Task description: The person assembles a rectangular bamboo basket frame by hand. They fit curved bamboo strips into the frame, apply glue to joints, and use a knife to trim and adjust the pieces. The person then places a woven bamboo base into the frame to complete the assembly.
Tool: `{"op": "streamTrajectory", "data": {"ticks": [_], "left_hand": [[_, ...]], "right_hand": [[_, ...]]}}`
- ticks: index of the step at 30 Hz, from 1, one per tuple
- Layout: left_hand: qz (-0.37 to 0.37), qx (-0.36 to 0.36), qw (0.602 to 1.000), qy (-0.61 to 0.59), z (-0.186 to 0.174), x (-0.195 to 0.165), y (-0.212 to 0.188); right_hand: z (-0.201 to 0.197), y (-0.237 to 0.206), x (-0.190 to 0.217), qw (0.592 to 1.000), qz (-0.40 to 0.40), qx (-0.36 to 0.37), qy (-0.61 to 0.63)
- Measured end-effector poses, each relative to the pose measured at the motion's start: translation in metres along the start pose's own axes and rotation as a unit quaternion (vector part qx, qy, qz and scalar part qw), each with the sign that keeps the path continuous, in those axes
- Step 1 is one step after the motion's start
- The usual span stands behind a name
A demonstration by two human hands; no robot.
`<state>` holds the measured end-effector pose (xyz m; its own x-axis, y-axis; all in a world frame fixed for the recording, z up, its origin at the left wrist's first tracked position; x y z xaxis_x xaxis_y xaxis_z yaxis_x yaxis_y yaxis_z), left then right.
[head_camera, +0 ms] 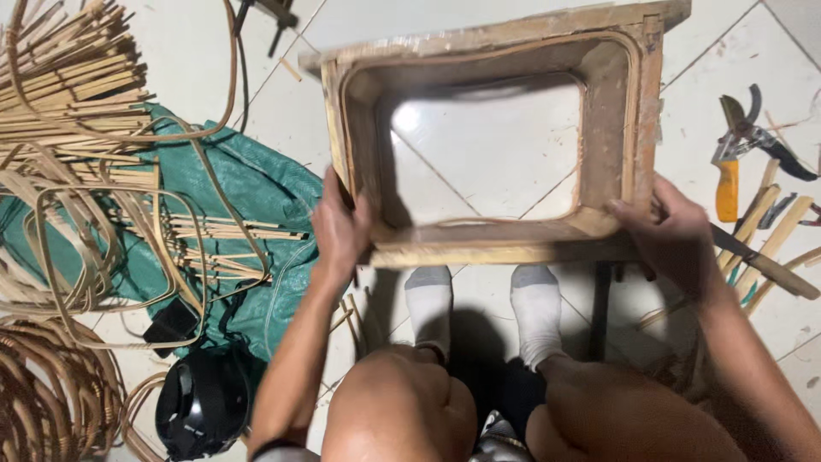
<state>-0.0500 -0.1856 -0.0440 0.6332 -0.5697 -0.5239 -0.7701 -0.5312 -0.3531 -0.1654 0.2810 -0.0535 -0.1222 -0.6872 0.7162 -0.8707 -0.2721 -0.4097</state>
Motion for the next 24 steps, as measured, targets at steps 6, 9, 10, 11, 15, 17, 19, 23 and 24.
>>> {"op": "streamTrajectory", "data": {"ticks": [6,9,10,11,15,17,19,23,24], "left_hand": [[0.311,-0.056,0.948,0.03,-0.019,-0.106,0.142],[0.286,-0.032,0.951,0.117,0.004,-0.149,0.204],[0.318,-0.083,0.94,0.094,0.001,-0.166,0.198],[0.348,-0.136,0.925,0.072,-0.004,-0.18,0.183],[0.293,-0.251,0.916,-0.109,-0.018,-0.154,0.07],[0.138,-0.181,0.942,-0.246,0.009,-0.105,0.018],[0.072,-0.038,0.946,-0.313,0.067,-0.095,-0.009],[0.099,-0.048,0.948,-0.298,0.095,-0.105,-0.001],[0.122,-0.071,0.95,-0.278,0.088,-0.108,0.011]], "right_hand": [[0.035,-0.01,0.013,0.997,0.01,0.049,0.053],[0.02,-0.016,0.063,0.944,-0.222,0.055,-0.237],[-0.013,-0.014,0.075,0.931,-0.252,-0.042,-0.261],[-0.051,-0.006,0.086,0.907,-0.283,-0.136,-0.281],[-0.116,0.057,0.09,0.889,-0.257,-0.25,-0.285],[-0.109,0.092,0.069,0.949,-0.179,-0.173,-0.193],[-0.105,0.102,0.044,0.968,-0.079,-0.155,-0.179],[-0.09,0.066,0.019,0.965,-0.018,-0.125,-0.232],[-0.078,0.053,0.025,0.963,-0.061,-0.124,-0.23]]}}
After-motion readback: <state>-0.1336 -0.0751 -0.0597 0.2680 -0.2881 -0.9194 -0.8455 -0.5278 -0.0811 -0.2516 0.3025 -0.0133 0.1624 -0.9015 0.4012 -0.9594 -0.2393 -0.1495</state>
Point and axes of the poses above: each hand's wrist, its own y-axis towards the middle knuckle, its own z-axis out of the palm, x = y × z, the point moved 10 cm from there along y, towards the middle knuckle, and after that the axes turned 2 degrees about y, right-handed, at the moved point
